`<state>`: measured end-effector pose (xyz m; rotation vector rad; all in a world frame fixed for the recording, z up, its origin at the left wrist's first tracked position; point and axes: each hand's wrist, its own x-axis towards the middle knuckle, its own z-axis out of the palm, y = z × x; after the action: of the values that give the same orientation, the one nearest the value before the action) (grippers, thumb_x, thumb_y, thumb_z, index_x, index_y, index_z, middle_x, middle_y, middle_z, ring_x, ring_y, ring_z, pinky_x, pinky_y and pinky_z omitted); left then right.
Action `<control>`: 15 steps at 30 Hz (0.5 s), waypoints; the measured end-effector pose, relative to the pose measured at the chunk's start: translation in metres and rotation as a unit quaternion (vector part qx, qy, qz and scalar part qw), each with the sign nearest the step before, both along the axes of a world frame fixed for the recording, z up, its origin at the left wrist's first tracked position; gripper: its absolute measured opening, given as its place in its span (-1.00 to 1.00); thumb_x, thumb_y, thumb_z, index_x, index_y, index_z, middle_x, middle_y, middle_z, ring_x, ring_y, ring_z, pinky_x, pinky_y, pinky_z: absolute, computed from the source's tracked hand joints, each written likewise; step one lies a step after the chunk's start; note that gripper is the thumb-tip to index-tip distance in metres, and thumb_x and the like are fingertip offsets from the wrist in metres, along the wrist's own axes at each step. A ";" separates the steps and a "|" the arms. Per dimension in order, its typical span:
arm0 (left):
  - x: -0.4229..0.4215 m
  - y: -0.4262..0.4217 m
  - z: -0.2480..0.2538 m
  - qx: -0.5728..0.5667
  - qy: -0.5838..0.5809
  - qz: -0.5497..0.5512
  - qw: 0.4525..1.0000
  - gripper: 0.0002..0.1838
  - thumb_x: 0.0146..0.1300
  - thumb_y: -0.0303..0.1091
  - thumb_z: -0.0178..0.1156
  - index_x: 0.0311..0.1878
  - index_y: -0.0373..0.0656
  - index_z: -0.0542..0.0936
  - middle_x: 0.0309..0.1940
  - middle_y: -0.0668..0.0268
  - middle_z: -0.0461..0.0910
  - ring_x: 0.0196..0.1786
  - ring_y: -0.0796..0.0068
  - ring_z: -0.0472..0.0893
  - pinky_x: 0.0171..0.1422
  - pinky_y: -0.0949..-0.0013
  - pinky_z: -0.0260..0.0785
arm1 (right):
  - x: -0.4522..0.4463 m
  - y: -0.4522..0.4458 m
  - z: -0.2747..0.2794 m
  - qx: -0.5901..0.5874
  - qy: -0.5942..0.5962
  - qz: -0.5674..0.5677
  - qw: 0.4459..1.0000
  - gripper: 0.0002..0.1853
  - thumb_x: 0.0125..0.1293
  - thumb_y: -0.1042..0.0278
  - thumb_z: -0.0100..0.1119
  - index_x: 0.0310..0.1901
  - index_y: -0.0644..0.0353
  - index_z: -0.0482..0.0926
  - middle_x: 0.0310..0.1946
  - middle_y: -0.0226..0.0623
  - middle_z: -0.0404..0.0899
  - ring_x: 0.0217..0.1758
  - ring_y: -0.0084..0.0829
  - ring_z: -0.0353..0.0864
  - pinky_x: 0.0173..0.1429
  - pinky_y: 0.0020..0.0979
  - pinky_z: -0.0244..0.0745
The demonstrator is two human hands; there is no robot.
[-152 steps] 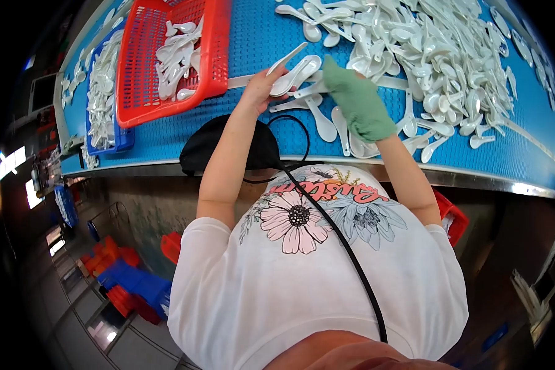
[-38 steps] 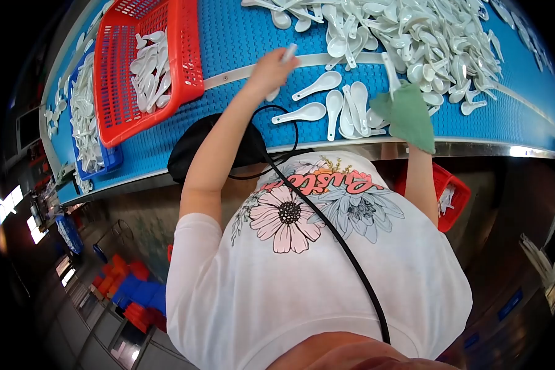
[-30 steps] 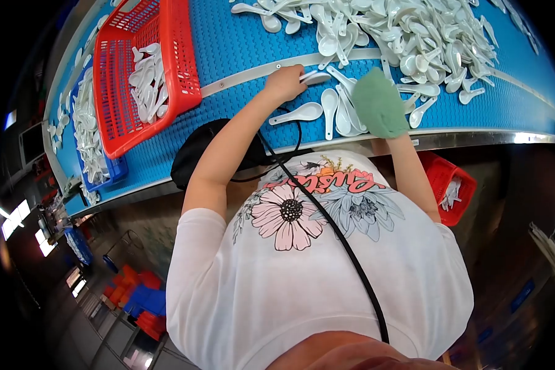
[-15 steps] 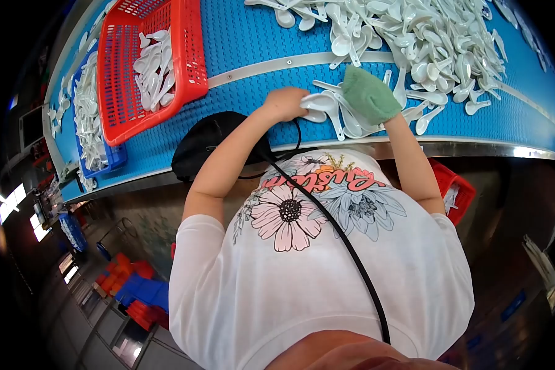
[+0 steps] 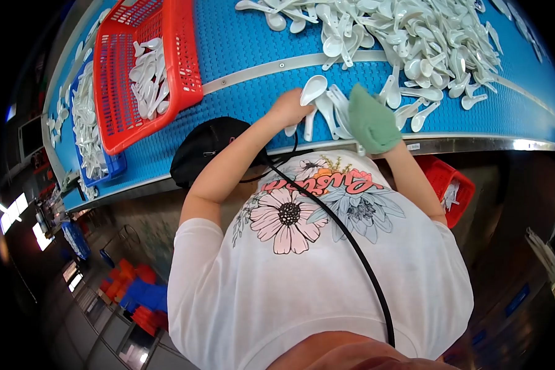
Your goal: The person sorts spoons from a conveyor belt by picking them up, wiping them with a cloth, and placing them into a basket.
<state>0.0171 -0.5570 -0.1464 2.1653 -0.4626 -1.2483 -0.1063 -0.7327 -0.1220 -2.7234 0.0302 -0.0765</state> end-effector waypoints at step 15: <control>0.006 0.016 -0.006 -0.225 0.289 0.250 0.896 -0.38 0.02 -0.33 0.27 0.15 -0.21 0.25 -0.04 0.24 0.45 -0.05 0.40 0.50 0.01 0.36 0.37 | 0.052 0.027 0.001 0.151 -0.071 0.182 0.969 -0.80 -0.07 0.36 0.08 -0.42 0.32 0.46 -0.40 -0.04 0.43 -0.31 -0.06 0.40 -0.14 -0.26 0.36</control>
<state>0.0234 -0.5409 -0.1521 1.3144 0.0627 -1.2513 -0.0544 -0.7053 -0.1208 -2.3686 -0.4605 -0.1462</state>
